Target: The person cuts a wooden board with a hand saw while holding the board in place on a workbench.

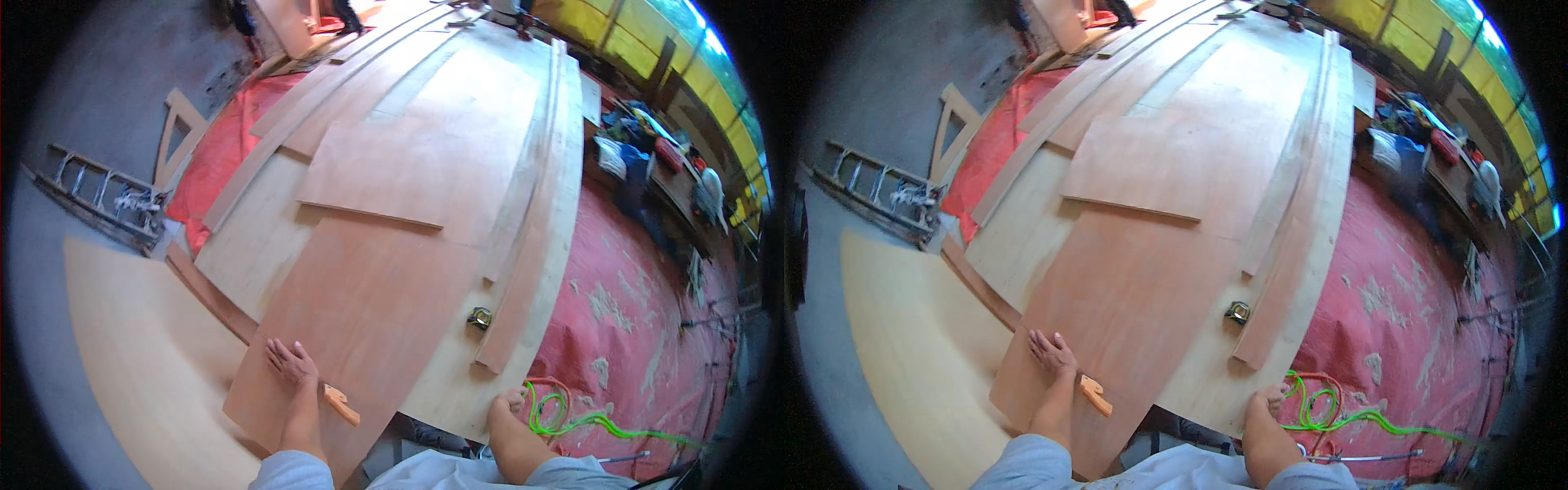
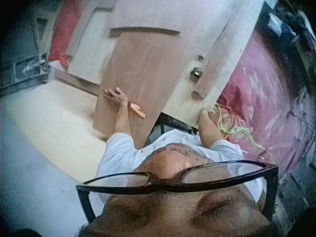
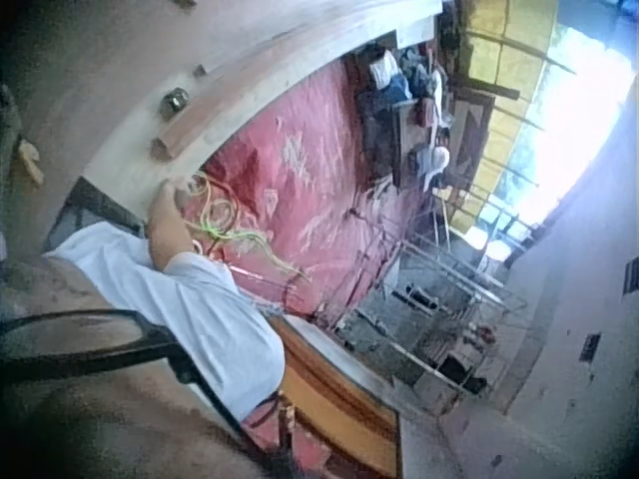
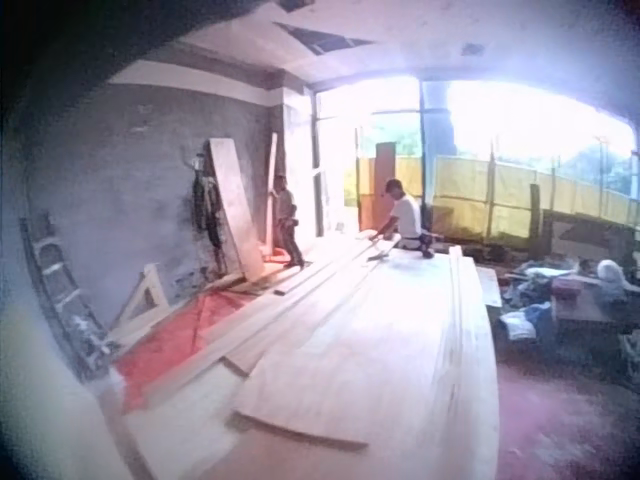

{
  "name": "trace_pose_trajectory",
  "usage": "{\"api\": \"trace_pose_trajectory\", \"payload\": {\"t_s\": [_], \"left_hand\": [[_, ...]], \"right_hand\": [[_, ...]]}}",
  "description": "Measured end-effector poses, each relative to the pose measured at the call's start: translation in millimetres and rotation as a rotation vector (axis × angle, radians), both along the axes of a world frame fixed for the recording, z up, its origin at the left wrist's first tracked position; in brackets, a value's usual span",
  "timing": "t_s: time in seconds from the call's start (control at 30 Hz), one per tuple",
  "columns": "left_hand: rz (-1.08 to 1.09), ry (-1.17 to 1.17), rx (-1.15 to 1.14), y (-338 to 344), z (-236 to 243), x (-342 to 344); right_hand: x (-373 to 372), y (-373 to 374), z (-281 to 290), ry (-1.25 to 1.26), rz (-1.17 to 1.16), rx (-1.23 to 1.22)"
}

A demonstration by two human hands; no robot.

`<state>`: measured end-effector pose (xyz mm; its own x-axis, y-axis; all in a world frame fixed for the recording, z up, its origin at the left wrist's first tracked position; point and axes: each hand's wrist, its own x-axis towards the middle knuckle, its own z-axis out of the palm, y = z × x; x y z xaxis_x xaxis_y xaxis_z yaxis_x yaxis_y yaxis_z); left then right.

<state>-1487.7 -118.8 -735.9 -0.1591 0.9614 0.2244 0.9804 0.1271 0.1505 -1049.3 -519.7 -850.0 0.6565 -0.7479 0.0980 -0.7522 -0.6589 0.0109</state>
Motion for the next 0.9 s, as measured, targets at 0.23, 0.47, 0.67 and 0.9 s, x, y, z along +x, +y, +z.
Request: {"api": "trace_pose_trajectory", "payload": {"t_s": [0.23,0.47,0.67,0.9], "left_hand": [[-0.008,0.046,0.035,-2.1,-12.0,-22.4],[0.041,0.031,-0.044,-5.5,2.4,-16.8],[0.039,0.064,-0.124,-6.8,20.4,-12.5],[0.027,0.047,-0.059,2.9,20.2,-10.6]], "right_hand": [[-7.5,25.3,42.8,0.083,-0.051,0.318],[-11.0,32.3,56.0,0.089,-0.021,0.280],[-5.4,-3.7,-23.3,-0.006,0.054,0.209],[19.8,-58.0,-31.6,0.259,0.445,0.659]]}}
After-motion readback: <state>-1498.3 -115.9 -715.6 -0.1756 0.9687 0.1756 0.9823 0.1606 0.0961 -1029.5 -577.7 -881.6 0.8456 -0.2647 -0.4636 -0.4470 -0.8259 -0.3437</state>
